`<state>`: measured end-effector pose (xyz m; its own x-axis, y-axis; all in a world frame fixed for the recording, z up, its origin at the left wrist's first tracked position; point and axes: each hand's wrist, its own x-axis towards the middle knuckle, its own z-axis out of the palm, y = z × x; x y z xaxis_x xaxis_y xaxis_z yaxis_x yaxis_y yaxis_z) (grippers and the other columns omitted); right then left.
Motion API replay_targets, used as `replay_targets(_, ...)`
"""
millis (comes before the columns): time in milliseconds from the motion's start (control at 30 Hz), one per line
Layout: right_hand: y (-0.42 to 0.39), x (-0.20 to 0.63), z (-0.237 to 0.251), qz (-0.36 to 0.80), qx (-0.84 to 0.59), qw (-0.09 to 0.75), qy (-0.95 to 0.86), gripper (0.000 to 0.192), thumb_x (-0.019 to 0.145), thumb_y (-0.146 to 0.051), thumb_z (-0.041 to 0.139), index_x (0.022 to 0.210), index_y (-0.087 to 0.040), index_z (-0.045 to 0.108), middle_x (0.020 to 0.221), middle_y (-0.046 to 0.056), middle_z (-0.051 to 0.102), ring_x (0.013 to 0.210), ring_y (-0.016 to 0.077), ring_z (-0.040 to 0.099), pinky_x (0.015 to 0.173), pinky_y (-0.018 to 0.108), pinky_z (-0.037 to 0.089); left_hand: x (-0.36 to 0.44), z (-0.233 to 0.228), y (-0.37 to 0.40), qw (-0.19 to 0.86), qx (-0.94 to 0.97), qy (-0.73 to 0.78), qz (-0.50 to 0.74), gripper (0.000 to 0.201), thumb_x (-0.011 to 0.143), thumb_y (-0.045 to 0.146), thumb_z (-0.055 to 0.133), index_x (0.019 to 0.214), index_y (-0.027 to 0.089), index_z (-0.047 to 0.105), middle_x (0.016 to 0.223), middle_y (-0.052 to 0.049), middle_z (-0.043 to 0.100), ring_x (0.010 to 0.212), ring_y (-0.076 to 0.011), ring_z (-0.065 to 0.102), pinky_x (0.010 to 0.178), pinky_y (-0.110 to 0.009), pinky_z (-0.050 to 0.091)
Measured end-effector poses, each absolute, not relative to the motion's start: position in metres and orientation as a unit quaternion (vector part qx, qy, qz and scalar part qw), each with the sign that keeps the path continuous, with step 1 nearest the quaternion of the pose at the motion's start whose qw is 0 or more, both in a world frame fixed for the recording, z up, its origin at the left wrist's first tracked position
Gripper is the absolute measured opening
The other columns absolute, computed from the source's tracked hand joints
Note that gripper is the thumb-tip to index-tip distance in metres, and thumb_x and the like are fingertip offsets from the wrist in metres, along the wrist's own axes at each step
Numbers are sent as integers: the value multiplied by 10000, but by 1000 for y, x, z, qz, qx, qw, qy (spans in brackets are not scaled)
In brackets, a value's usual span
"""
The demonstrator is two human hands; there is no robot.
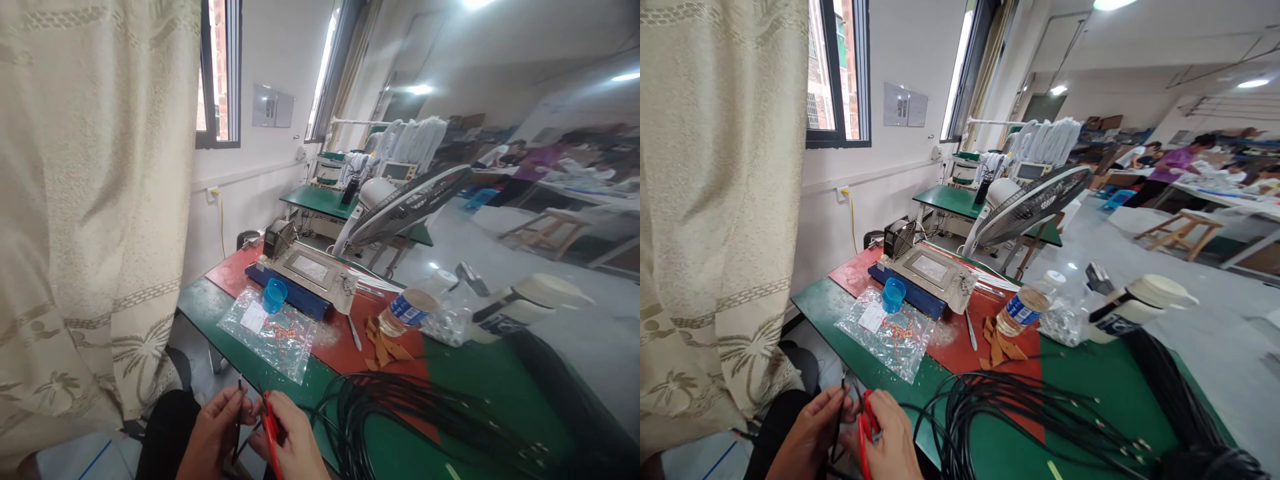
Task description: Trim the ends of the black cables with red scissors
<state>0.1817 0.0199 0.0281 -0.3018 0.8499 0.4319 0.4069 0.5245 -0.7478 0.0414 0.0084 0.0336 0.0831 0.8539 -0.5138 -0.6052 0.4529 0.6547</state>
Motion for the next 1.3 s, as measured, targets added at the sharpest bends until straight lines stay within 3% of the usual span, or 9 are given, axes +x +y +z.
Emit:
replay_targets(67, 18, 185, 30, 375, -432, 371, -731, 199, 754, -374, 579, 741, -177, 553, 703, -13, 524, 614, 111, 450, 523, 192, 349, 40, 32, 7, 723, 141, 453, 503, 201, 636, 304, 703, 748, 144, 655, 660, -1, 579, 566, -72, 453, 522, -174, 350)
replay_targets(233, 17, 190, 28, 566, -405, 274, -664, 332, 827, -457, 480, 692, -161, 543, 584, -39, 370, 547, 84, 326, 462, 178, 270, 41, 38, 7, 722, 148, 450, 505, 146, 673, 278, 674, 745, 152, 665, 642, 8, 572, 538, -54, 451, 522, -154, 377)
replay_targets(400, 17, 189, 30, 641, -370, 270, -616, 372, 824, -515, 462, 705, -168, 523, 598, -33, 333, 547, 83, 281, 459, 190, 238, 44, 44, 6, 754, 169, 406, 487, 140, 757, 263, 575, 676, 164, 634, 537, 29, 498, 497, -62, 469, 499, -170, 378)
replay_targets(667, 14, 185, 31, 698, -377, 270, -546, 484, 746, -632, 486, 590, -185, 384, 526, -51, 310, 478, 65, 258, 435, 204, 193, 47, 41, 5, 755, 200, 399, 481, 131, 780, 272, 544, 734, 179, 624, 559, 32, 502, 524, -78, 498, 539, -203, 402)
replay_targets(933, 7, 189, 63, 729, -363, 282, -507, 528, 775, -674, 388, 645, -174, 495, 532, -34, 391, 466, 69, 334, 443, 200, 228, 46, 26, 6, 681, 239, 493, 486, 236, 703, 331, 644, 875, 171, 627, 622, 26, 563, 537, -74, 480, 508, -188, 374)
replay_targets(1100, 6, 187, 46, 730, -374, 285, -495, 496, 814, -620, 380, 650, -167, 498, 524, -33, 409, 459, 72, 358, 439, 190, 265, 43, 20, 7, 647, 216, 530, 504, 296, 609, 334, 727, 841, 163, 660, 653, 10, 620, 569, -71, 509, 524, -154, 390)
replay_targets(1200, 6, 186, 28, 624, -441, 339, -549, 381, 795, -516, 496, 673, -158, 536, 566, -24, 457, 513, 90, 408, 472, 193, 315, 44, 26, 8, 656, 171, 532, 507, 330, 561, 327, 762, 839, 172, 672, 635, 8, 638, 572, -67, 529, 520, -133, 403)
replay_targets(1300, 5, 184, 14, 448, -455, 393, -662, 177, 757, -324, 557, 725, -152, 586, 665, 15, 552, 606, 125, 486, 535, 213, 382, 48, 37, 8, 696, 120, 491, 510, 292, 532, 296, 784, 786, 194, 682, 635, 14, 647, 603, -75, 558, 570, -142, 446)
